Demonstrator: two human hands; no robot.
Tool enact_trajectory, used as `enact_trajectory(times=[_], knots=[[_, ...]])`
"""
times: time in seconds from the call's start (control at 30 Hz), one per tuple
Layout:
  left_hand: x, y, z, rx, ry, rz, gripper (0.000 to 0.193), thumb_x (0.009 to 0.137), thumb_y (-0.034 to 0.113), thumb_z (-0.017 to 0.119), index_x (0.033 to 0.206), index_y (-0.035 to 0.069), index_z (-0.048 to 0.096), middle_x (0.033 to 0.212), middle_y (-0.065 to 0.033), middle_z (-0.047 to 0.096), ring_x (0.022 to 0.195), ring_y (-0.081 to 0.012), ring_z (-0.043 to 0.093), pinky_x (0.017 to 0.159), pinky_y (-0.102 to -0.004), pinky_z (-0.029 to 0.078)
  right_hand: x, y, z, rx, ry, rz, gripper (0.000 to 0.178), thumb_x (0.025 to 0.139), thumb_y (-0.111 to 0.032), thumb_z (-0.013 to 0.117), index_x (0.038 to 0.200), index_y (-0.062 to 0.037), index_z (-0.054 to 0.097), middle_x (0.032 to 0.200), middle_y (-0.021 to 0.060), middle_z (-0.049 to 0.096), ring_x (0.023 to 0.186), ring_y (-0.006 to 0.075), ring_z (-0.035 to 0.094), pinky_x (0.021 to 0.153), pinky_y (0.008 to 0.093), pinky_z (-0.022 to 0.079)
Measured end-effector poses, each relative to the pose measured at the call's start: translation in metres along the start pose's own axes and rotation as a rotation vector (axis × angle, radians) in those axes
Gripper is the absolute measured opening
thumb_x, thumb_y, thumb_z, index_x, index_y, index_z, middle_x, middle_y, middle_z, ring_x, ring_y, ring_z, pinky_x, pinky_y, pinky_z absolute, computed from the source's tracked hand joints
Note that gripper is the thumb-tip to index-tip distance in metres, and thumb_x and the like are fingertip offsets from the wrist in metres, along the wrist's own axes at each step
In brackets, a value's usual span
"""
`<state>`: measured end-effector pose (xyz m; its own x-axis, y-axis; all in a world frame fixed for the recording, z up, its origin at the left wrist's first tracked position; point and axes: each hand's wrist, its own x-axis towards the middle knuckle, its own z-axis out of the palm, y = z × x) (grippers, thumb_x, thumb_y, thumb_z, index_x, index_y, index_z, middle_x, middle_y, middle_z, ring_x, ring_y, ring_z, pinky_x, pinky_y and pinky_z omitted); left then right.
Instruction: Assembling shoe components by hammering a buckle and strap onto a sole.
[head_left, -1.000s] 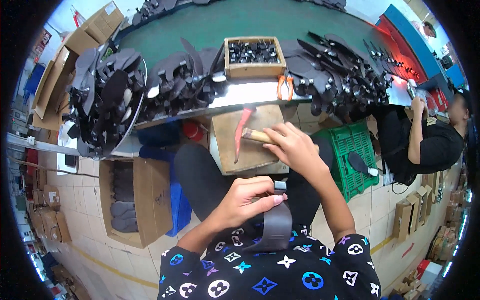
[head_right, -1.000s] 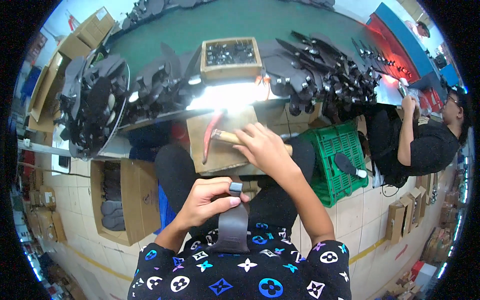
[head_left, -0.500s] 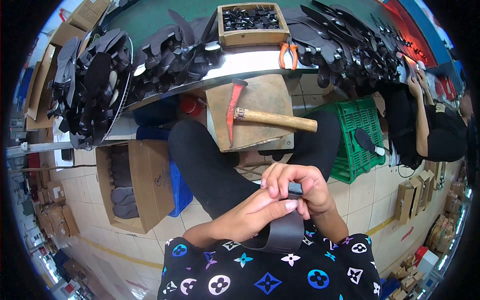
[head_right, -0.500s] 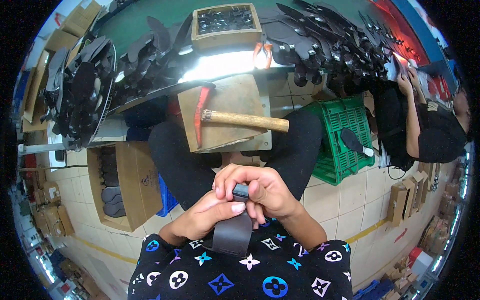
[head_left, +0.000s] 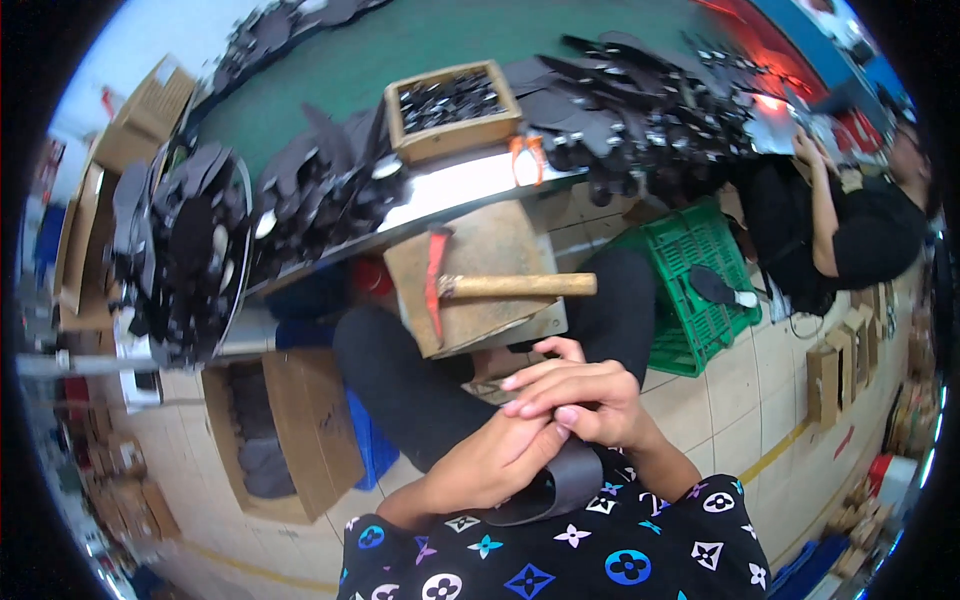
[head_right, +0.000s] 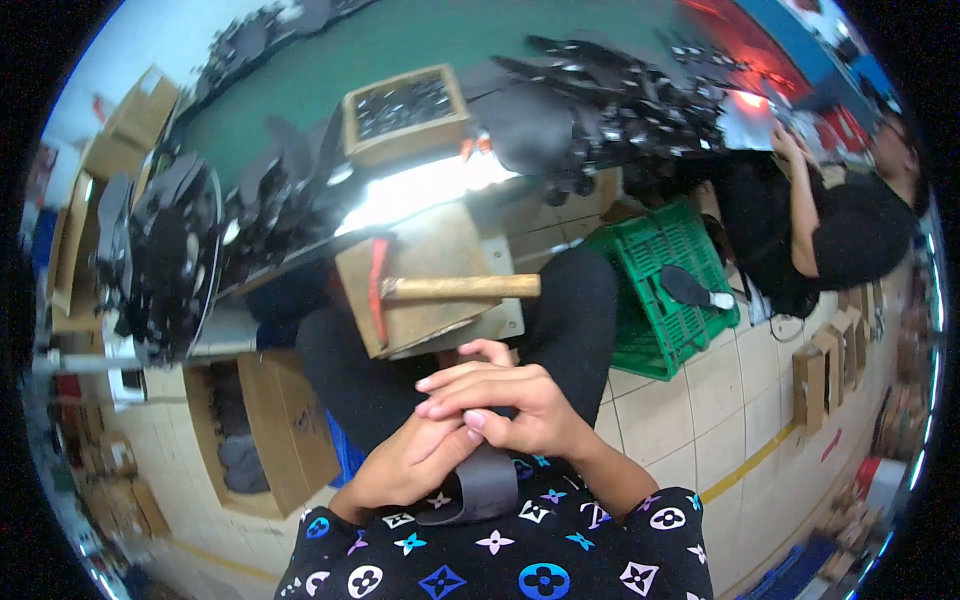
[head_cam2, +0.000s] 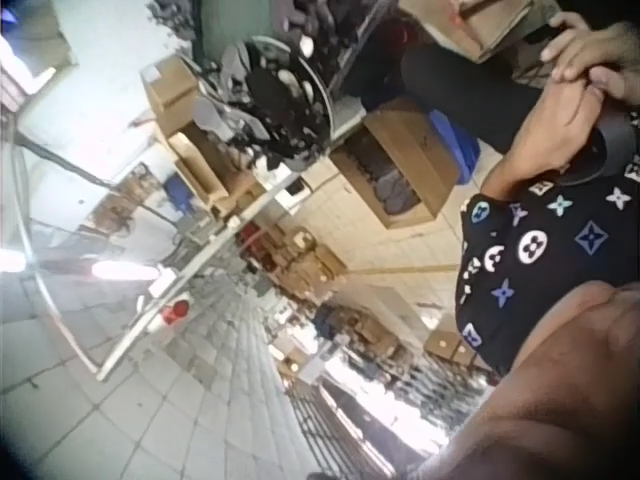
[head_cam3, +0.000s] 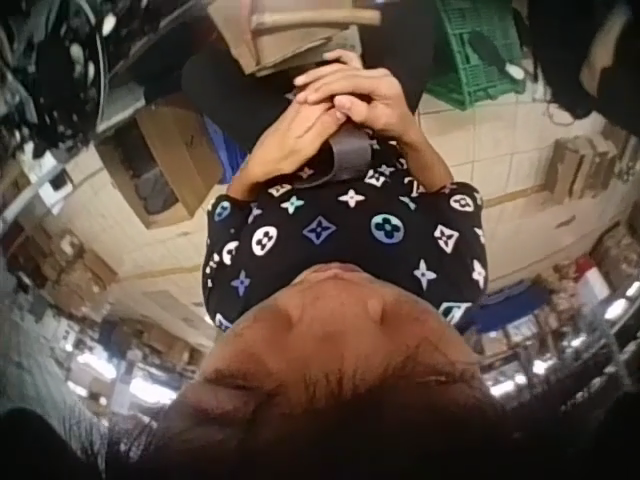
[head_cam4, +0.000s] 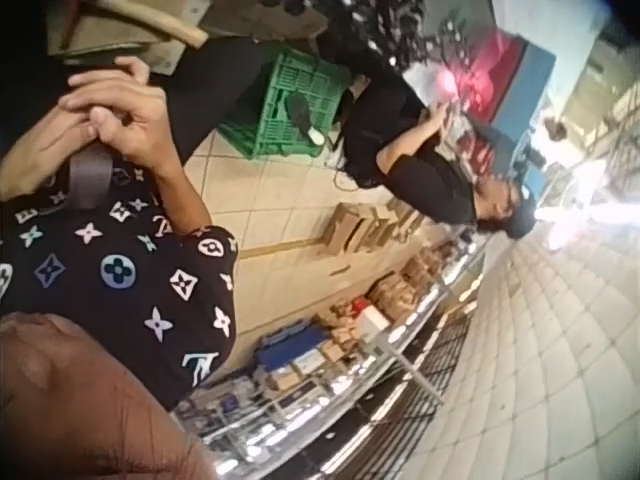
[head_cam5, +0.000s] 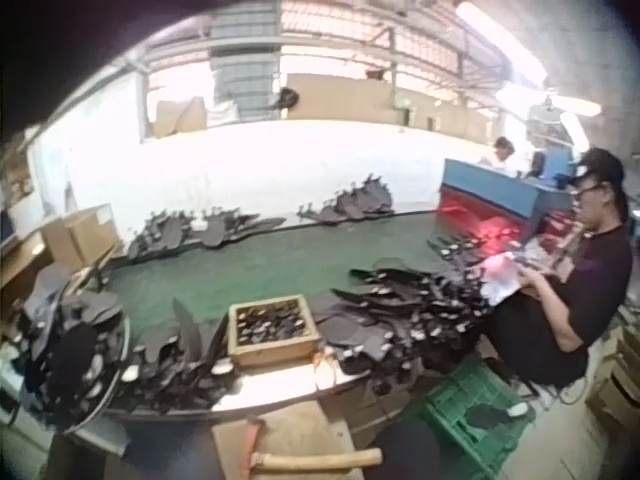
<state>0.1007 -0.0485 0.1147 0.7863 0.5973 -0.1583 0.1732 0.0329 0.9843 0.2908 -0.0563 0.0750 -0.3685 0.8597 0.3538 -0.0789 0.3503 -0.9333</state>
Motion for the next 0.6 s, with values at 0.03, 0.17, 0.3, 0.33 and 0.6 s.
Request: enact_trajectory(times=[0.03, 0.17, 0.3, 0.33, 0.6], knots=[[0.005, -0.005, 0.004, 0.041, 0.077, 0.051, 0.040, 0.106, 0.028, 0.041, 0.122, -0.006, 0.054, 0.120, -0.0234, 0.057, 0.114, -0.0348, 0.057, 0.099, -0.0384, 0.042, -0.002, 0.010, -0.001, 0.074, 0.036, 0.005, 0.027, 0.091, -0.017, 0.056, 0.103, 0.0008, 0.073, 0.103, 0.0168, 0.075, 0.113, 0.0329, 0.067, 0.109, 0.0506, 0.032], [0.038, -0.017, 0.006, 0.063, 0.034, -0.024, 0.032, 0.103, 0.021, 0.044, 0.111, -0.007, 0.059, 0.098, -0.0184, 0.065, 0.093, -0.0310, 0.063, 0.084, -0.0361, 0.048, -0.017, 0.038, -0.015, 0.127, 0.122, 0.034, 0.029, 0.096, -0.015, 0.052, 0.113, -0.0003, 0.071, 0.111, 0.0123, 0.074, 0.118, 0.0273, 0.064, 0.114, 0.0470, 0.030], [0.065, -0.016, 0.014, 0.075, 0.055, -0.061, 0.028, 0.101, 0.020, 0.046, 0.095, -0.006, 0.056, 0.082, -0.0180, 0.060, 0.077, -0.0292, 0.059, 0.071, -0.0387, 0.045, -0.035, 0.045, -0.035, 0.100, 0.148, 0.039, 0.037, 0.101, -0.022, 0.051, 0.130, -0.0005, 0.061, 0.123, 0.0101, 0.069, 0.124, 0.0267, 0.059, 0.116, 0.0426, 0.030], [0.074, -0.014, 0.016, 0.094, 0.066, -0.116, 0.029, 0.101, 0.021, 0.046, 0.091, -0.005, 0.053, 0.078, -0.0188, 0.057, 0.074, -0.0295, 0.057, 0.069, -0.0404, 0.043, -0.041, 0.042, -0.041, 0.082, 0.168, 0.023, 0.037, 0.101, -0.022, 0.051, 0.130, -0.0005, 0.061, 0.123, 0.0101, 0.069, 0.124, 0.0267, 0.059, 0.116, 0.0426, 0.030], [0.162, 0.012, 0.033, 0.816, 0.424, 0.485, 0.057, 0.099, 0.031, 0.055, 0.142, -0.004, 0.039, 0.143, -0.0229, 0.045, 0.133, -0.0381, 0.042, 0.111, -0.0449, 0.028, -0.120, -0.006, -0.072, 0.637, 0.497, 0.300, 0.060, 0.088, -0.027, 0.074, 0.134, 0.0013, 0.046, 0.109, 0.0163, 0.066, 0.093, 0.0223, 0.068, 0.087, 0.0346, 0.054]])
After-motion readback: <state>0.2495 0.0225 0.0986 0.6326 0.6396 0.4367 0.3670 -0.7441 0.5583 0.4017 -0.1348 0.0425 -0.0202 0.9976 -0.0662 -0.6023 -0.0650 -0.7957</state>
